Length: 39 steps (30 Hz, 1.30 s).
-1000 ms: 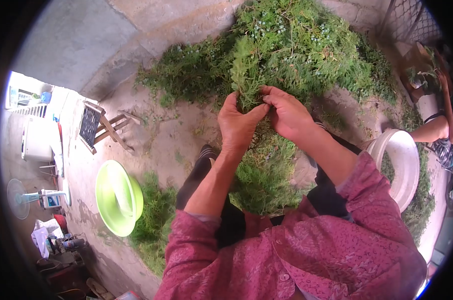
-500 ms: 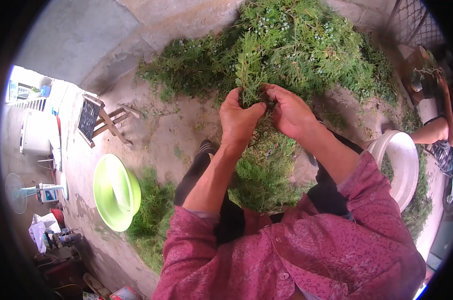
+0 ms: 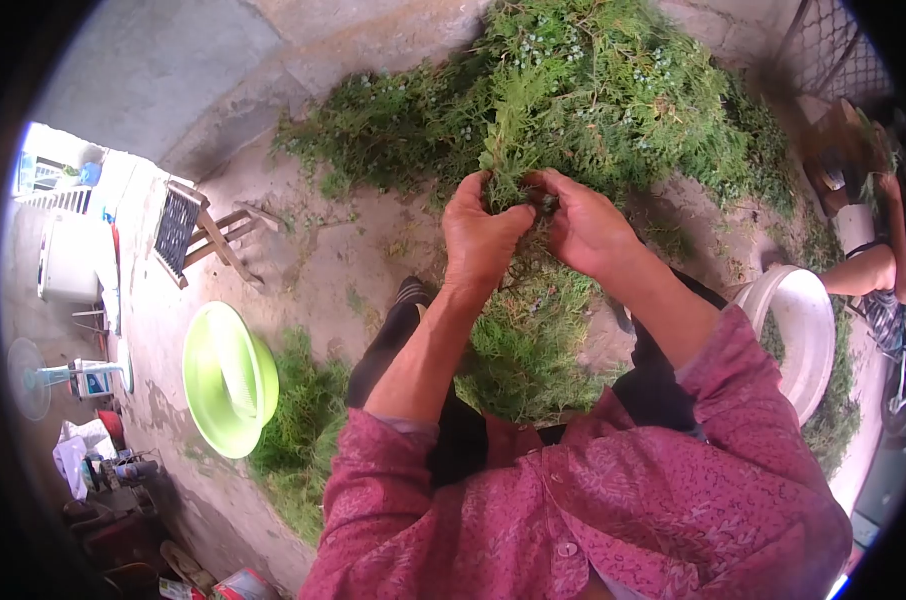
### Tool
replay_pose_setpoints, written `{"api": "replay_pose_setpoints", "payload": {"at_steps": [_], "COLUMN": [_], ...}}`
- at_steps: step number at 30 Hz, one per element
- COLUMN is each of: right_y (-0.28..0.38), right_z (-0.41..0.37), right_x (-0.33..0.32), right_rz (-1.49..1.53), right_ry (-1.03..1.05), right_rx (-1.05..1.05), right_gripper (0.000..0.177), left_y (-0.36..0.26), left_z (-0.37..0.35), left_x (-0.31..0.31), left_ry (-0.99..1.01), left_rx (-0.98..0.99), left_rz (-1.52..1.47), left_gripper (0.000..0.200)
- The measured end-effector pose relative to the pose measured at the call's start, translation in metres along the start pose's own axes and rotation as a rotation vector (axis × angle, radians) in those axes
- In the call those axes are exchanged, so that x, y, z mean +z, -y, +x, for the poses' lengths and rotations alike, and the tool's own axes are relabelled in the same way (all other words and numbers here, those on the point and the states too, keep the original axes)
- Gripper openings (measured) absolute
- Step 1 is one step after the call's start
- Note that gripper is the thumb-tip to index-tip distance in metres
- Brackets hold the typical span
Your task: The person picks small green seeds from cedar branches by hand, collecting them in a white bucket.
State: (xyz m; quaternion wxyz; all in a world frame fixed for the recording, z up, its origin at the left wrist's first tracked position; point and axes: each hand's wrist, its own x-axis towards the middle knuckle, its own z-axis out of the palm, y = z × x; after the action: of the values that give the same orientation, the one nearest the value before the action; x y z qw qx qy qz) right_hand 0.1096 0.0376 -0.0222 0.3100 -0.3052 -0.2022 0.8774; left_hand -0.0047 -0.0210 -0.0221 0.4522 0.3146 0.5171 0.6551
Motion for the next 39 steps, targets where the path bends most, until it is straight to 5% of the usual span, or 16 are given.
{"api": "replay_pose_setpoints", "payload": {"at_steps": [4, 9, 21, 31, 33, 39], "right_y": [0.0, -0.003, -0.001, -0.004, 0.0, 0.001], "right_z": [0.003, -0.005, 0.002, 0.001, 0.005, 0.015], "right_x": [0.0, 0.017, -0.007, -0.002, -0.007, -0.012], "right_rz": [0.037, -0.019, -0.17, -0.346, -0.342, -0.087], "right_ry": [0.021, -0.062, 0.11, -0.016, -0.03, -0.027], "right_rx": [0.047, -0.047, 0.053, -0.058, -0.036, 0.066], "right_gripper": [0.024, 0.027, 0.015, 0.016, 0.013, 0.01], "left_y": [0.0, 0.0, -0.002, -0.014, -0.024, -0.04], "left_z": [0.002, -0.009, -0.007, -0.013, -0.014, -0.009], "left_x": [-0.002, 0.005, -0.005, -0.015, -0.02, -0.044], "left_ry": [0.052, -0.02, 0.017, 0.015, 0.017, -0.031], "left_rx": [0.028, 0.165, 0.055, 0.051, -0.132, -0.039], "left_rz": [-0.04, 0.459, 0.181, 0.133, 0.039, 0.039], "left_gripper": [0.038, 0.041, 0.044, 0.041, 0.042, 0.038]}}
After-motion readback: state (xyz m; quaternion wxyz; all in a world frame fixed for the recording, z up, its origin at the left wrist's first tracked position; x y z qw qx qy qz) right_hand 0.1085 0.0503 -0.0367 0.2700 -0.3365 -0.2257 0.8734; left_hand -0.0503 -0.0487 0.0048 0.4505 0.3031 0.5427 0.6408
